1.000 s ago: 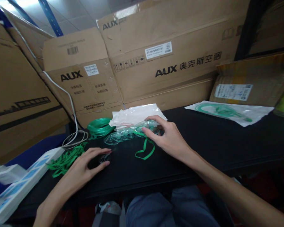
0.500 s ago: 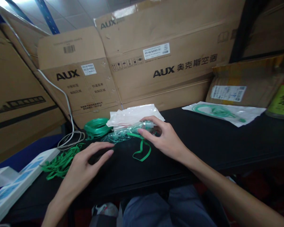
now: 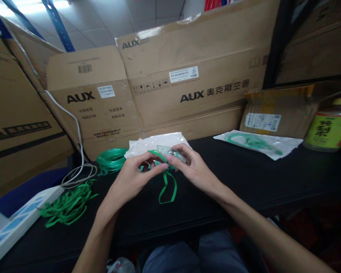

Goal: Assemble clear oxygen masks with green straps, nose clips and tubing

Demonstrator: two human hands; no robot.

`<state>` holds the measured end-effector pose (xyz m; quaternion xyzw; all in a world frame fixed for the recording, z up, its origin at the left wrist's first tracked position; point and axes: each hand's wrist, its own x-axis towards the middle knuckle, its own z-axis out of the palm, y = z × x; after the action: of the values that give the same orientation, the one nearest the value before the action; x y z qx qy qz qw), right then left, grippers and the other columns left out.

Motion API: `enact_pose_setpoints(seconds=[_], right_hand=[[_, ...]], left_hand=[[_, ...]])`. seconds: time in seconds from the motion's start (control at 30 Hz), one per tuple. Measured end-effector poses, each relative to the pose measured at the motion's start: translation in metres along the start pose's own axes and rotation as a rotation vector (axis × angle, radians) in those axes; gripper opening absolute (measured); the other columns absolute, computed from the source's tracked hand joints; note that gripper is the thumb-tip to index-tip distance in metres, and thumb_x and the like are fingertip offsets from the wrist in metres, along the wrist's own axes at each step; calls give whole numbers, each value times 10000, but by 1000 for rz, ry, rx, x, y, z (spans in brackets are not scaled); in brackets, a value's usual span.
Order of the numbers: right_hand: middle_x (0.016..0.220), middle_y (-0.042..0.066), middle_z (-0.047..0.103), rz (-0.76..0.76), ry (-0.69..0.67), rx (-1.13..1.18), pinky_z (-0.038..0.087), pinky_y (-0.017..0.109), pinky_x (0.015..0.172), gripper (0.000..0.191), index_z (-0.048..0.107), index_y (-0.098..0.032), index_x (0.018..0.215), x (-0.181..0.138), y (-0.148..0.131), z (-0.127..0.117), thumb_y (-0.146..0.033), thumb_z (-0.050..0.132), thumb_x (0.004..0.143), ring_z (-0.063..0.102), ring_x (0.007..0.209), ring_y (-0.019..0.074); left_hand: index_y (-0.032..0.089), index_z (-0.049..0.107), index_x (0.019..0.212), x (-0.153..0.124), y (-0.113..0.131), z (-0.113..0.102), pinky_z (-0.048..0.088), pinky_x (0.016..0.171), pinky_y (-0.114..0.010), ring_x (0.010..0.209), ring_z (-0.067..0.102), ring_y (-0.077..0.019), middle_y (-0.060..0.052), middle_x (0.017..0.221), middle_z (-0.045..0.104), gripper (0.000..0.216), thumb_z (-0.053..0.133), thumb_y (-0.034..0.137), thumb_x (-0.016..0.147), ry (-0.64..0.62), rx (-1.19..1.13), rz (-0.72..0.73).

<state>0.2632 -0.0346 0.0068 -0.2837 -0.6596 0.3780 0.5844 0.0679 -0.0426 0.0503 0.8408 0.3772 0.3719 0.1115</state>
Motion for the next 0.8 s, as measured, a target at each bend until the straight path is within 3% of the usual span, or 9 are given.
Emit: enact_pose_setpoints(seconds=[0.13, 0.33, 0.47, 0.6, 0.8], right_hand=[[946, 16, 629, 76, -82, 31, 503, 268, 706, 315, 586, -201, 1004, -1, -2, 1, -452, 707, 856, 614, 849, 158], [983, 30, 682, 198, -157, 118, 522, 273, 683, 400, 538, -220, 1118, -3, -3, 1, -439, 731, 844, 663, 882, 175], [1103, 52, 690, 156, -186, 98, 548, 297, 817, 447, 607, -201, 1139, -2, 0, 2, -425, 788, 798, 664, 979, 182], [1198, 78, 691, 112, -203, 84, 493, 356, 1021, 462, 643, -179, 1174, -1, 6, 1, -382, 805, 792, 651, 1119, 211], [1447, 86, 565, 10, -230, -48, 438, 379, 1097, 704, 470, -255, 1469, -2, 9, -4, -326, 772, 837, 564, 1293, 223]], left_hand=[[206, 733, 928, -8, -7, -1, 456, 700, -261, 774, 615, -170, 6, 826, 695, 254, 646, 444, 927, -48, -49, -32], [204, 712, 1022, -10, -10, 3, 473, 763, -276, 835, 635, -185, -11, 940, 728, 246, 598, 414, 965, -81, -44, -10], [215, 701, 1034, -10, -11, 7, 491, 833, -294, 895, 655, -200, -25, 994, 727, 215, 598, 390, 964, -57, -49, 12], [224, 692, 1008, -9, -11, 8, 471, 903, -303, 959, 643, -206, -21, 1020, 713, 200, 580, 386, 975, -71, -32, 17], [218, 645, 944, -10, -9, 5, 448, 825, -275, 877, 607, -183, 3, 930, 664, 220, 529, 397, 999, -131, 9, 9]])
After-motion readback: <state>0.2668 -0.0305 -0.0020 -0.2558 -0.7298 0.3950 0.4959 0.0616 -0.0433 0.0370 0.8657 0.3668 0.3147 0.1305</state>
